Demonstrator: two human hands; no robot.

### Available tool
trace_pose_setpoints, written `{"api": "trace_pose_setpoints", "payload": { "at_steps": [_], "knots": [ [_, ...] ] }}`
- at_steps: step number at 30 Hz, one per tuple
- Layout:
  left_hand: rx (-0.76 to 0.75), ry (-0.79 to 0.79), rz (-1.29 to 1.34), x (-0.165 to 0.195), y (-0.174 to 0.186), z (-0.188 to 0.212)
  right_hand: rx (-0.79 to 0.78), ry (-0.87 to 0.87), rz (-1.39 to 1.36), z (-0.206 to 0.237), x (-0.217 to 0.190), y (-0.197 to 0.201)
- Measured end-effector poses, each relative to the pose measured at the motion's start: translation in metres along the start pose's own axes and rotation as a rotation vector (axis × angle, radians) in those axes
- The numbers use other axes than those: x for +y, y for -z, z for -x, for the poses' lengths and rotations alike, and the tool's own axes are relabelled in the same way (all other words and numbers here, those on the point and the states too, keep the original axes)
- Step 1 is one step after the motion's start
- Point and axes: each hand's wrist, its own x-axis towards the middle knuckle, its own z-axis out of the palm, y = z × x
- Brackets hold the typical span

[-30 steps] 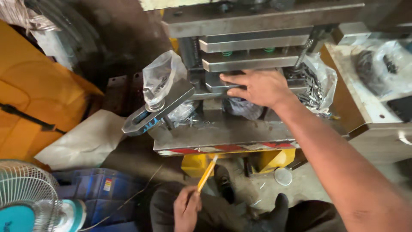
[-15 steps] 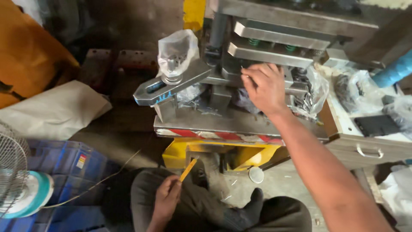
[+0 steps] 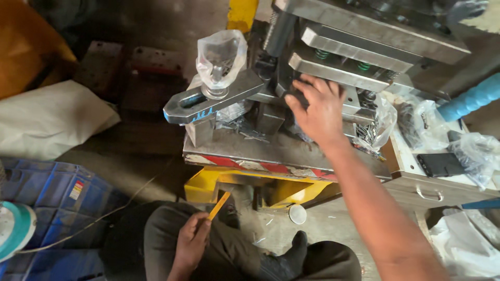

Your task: The person operates a manual press machine by inserting small metal pieces into the die and pulling a lever to activate the press. The person uses a yellow stick to assist with placement and retrieval of the metal pieces.

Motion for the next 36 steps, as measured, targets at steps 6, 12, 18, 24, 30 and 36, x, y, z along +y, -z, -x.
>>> {"api": "trace_pose_setpoints", "payload": {
  "at_steps": [6, 12, 18, 24, 30, 36],
  "knots": [
    [0.01, 0.023, 0.078, -0.01, 0.003, -0.008, -0.285, 0.045, 0.002, -0.014, 0.015, 0.013],
    [0.031, 0.002, -0.062, -0.01, 0.004, -0.015, -0.682, -0.175, -0.025, -0.043, 0.055, -0.001],
    [0.025, 0.008, -0.09, -0.018, 0.007, -0.023, -0.502, 0.052, 0.043, -0.028, 0.083, -0.019],
    [0.032, -0.004, -0.038, -0.024, 0.007, -0.027, -0.411, 0.142, 0.141, -0.022, 0.076, -0.013],
    [0.023, -0.038, -0.197, -0.024, 0.014, -0.026, -0.521, 0.038, 0.304, -0.02, 0.072, -0.01],
    [0.042, -0.088, -0.184, -0.035, 0.014, -0.019, -0.261, 0.292, 0.179, -0.003, 0.071, -0.001]
  ]
}}
